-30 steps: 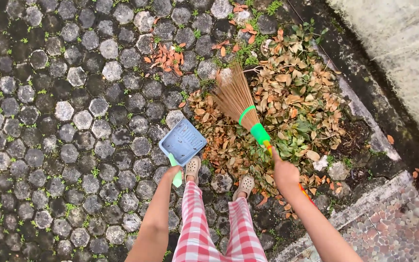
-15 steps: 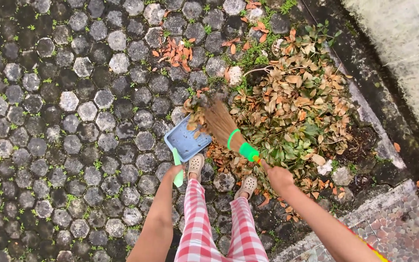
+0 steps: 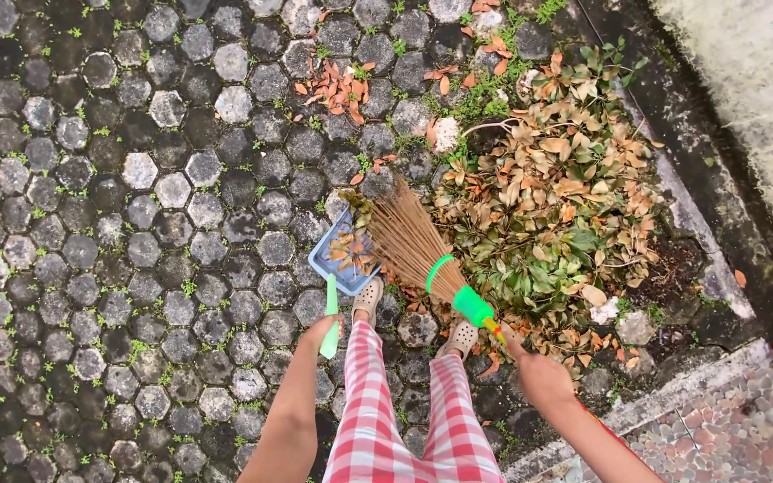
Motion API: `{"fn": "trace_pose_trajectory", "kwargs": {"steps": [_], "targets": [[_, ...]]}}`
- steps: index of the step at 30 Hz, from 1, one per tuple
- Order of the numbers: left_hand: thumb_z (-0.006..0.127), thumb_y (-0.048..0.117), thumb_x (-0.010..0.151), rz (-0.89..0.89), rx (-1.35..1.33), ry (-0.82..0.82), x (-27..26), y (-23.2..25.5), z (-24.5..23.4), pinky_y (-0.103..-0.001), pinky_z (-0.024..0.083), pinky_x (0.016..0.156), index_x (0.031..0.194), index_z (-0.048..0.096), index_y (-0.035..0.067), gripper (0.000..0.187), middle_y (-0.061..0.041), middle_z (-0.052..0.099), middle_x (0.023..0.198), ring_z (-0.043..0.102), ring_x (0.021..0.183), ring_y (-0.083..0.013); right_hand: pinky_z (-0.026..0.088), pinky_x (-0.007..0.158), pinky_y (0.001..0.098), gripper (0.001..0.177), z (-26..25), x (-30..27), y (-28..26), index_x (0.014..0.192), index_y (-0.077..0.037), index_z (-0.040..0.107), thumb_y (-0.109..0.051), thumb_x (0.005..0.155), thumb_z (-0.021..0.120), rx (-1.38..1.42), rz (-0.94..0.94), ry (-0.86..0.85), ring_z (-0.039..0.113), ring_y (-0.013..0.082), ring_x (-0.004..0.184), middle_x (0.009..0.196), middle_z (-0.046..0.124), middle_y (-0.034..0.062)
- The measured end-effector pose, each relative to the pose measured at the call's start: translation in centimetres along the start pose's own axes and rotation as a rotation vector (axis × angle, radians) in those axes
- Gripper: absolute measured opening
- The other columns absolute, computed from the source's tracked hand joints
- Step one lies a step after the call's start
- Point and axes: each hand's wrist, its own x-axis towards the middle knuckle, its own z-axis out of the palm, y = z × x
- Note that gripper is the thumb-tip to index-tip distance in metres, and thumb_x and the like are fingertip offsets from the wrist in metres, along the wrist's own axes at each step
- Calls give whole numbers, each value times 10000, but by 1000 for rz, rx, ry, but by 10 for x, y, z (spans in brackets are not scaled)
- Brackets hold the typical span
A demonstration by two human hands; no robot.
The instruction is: Sweeping dry leaves from a paved outdoor area into a dustpan using a broom.
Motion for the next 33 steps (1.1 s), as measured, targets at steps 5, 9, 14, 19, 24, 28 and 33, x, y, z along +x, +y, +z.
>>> {"fn": "trace_pose_trajectory", "kwargs": {"steps": [5,9,14,19,24,28,33], "targets": [[493,456,1005,37,-70,34,-2,-18,5,-442,363,1092,1332,471,122,468,-88,434,1166,438,1098,-264,517,384,188,995,10,-43,28,1666,-224,-85,-37,917,543,56,50,17,527,68,453,628,633,-55],[544,509,962,18,-68,83,-2,-27,9,-492,302,1222,1556,311,125,745,-160,396,1581,394,1446,-326,489,344,138,798,25,-61,52,1664,-306,-53,-249,1058,463,221,165,19,486,34,416,586,614,-85],[534,474,976,83,-111,34,-32,-16,14,-423,380,1004,1331,526,146,484,-64,499,1157,478,1064,-234,596,388,208,742,25,-78,75,1664,-300,6,-250,1047,414,282,214,60,587,84,422,599,674,-44],[513,465,972,115,-57,31,-32,-9,26,-501,265,1238,1502,451,164,613,-130,379,1603,362,1465,-301,634,424,200,712,24,-86,88,1665,-343,13,-303,1067,398,342,293,10,630,92,466,617,694,-41],[504,539,939,123,-13,19,-15,-20,39,-503,284,1235,1546,288,119,769,-159,359,1592,358,1465,-312,457,336,200,742,49,-83,102,1662,-327,72,-366,1028,453,399,295,153,509,80,380,492,619,-36],[554,504,925,84,-96,2,-14,-28,47,-451,468,1086,1550,255,116,794,-166,504,1426,534,1291,-309,500,331,206,740,48,-92,111,1660,-336,90,-318,1024,470,460,301,171,511,87,380,496,626,-25],[557,411,967,133,-163,-63,-26,-34,61,-377,580,951,1500,342,72,667,-153,634,1257,669,1099,-262,447,302,232,734,35,-107,124,1667,-374,107,-316,1036,477,593,438,125,502,136,402,550,644,25]]}}
